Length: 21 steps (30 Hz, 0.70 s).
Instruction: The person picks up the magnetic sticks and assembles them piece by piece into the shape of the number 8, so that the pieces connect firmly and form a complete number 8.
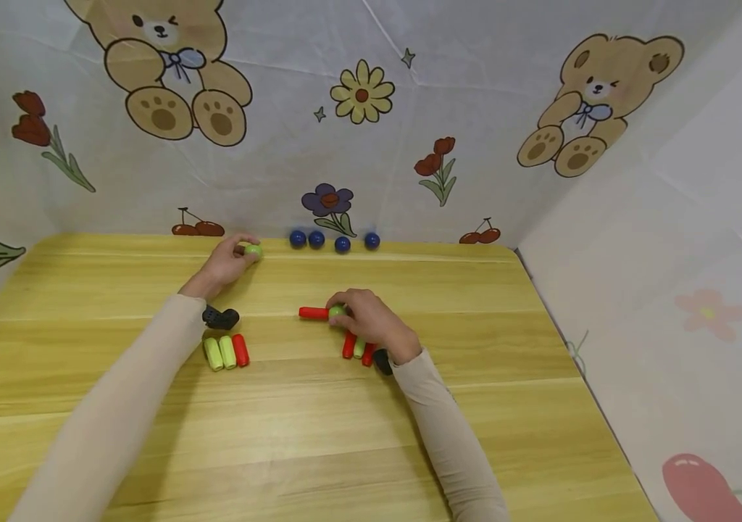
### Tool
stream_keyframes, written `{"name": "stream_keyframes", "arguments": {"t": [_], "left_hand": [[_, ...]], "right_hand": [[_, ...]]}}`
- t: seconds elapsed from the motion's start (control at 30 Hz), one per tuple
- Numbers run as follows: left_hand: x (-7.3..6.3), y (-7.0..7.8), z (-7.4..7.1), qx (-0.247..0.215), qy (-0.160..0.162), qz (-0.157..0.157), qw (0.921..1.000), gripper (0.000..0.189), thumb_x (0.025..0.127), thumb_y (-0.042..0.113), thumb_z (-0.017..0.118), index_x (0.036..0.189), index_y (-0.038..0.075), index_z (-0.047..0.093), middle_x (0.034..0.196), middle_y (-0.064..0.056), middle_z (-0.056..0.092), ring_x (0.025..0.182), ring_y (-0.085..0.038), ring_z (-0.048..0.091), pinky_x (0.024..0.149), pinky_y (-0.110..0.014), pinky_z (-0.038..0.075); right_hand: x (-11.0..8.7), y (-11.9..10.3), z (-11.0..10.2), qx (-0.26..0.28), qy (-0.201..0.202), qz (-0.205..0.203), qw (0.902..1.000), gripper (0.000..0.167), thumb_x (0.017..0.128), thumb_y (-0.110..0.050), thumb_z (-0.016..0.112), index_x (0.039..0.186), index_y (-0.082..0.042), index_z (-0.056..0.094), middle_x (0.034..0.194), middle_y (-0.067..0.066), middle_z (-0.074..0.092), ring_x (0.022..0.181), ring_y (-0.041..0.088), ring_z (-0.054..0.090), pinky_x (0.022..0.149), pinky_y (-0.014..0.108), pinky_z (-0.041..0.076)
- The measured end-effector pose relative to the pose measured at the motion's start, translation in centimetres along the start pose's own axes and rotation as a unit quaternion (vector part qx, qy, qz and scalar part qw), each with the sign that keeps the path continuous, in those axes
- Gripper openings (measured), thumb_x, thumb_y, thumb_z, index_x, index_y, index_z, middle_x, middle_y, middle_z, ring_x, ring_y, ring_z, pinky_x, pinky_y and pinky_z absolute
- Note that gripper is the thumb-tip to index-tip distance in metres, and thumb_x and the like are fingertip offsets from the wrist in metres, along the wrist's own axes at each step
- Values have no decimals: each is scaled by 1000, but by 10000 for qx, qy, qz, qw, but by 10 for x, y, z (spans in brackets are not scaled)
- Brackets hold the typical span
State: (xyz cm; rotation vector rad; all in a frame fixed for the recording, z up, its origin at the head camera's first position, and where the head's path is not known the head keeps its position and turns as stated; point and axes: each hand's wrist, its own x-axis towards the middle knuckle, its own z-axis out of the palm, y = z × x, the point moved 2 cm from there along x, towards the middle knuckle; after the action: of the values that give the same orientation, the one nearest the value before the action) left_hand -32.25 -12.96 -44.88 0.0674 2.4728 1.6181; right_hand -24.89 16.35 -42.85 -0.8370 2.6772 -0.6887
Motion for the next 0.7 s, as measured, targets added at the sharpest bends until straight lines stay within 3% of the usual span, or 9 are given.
{"name": "stream_keyframes", "arguments": {"t": [0.13,0.37,0.57,0.7], "left_hand": [[-9,4,-2,364,-314,323,9983,34,106,11,48,138,0,47,117,-19,46,95,-28,43,83,-39,39],[-23,11,0,832,-938,656,9899,32,106,9,48,137,-1,49,139,-26,46,121,-40,50,94,-47,43],[-38,19,7,881,-1391,638,9843,34,105,12,51,137,1,51,135,-25,49,117,-40,54,82,-40,47],[-50,23,13,822,-1548,605,9827,35,104,12,55,137,2,52,133,-24,51,117,-38,55,83,-37,48]], "right_hand": [[0,0,1,11,0,21,10000,26,97,-24,67,122,-15,69,113,2,68,91,16,60,87,34,52],[0,-1,1,95,10,75,9999,25,97,-23,67,121,-14,69,113,3,69,91,17,60,87,35,52],[-1,1,2,46,73,78,9999,24,98,-24,66,120,-14,69,112,2,70,89,17,60,87,35,52],[0,1,1,37,66,23,10000,24,98,-24,66,120,-14,69,112,2,70,89,17,61,87,36,52]]}}
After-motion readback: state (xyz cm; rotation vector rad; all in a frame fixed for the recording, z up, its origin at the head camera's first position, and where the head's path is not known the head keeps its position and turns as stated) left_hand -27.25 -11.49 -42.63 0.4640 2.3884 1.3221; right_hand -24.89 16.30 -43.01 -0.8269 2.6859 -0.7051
